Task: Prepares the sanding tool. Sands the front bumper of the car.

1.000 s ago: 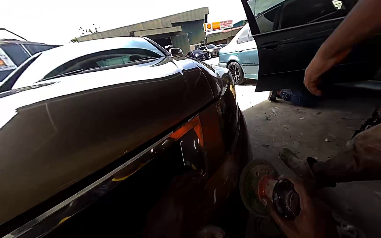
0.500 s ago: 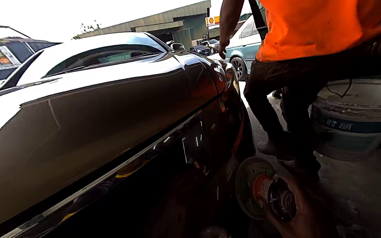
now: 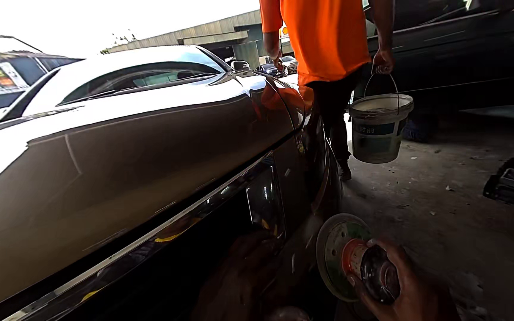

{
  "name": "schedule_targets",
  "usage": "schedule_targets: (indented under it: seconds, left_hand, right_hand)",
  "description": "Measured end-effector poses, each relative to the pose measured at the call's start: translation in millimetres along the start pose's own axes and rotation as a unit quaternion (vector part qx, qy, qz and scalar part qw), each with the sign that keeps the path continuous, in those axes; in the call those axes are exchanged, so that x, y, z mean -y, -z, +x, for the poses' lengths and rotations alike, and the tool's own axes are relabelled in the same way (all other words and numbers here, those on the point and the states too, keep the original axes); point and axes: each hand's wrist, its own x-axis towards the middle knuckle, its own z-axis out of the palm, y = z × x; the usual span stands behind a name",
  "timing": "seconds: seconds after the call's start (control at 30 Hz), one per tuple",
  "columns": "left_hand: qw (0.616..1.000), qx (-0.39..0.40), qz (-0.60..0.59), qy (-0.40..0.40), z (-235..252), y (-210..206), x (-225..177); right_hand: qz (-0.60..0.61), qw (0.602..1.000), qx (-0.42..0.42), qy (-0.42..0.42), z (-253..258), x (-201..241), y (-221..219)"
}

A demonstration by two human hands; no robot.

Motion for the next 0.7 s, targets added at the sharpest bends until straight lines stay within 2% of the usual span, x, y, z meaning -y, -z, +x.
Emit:
schedule_targets:
  seconds: [0.47,0.7]
  left_hand:
    - [1.000,0.000,0.003,0.000,-1.2,-0.7,0.8]
    - [1.000,0.002,0.001,-0.003,-1.7,-0.6,1.4]
  right_hand:
    - [0.017,1.000,0.003,0.010,-12.5,4.7,-5.0]
    - [0.007,0.998,-0.063,-0.012,-16.6,-8.6,-17.5]
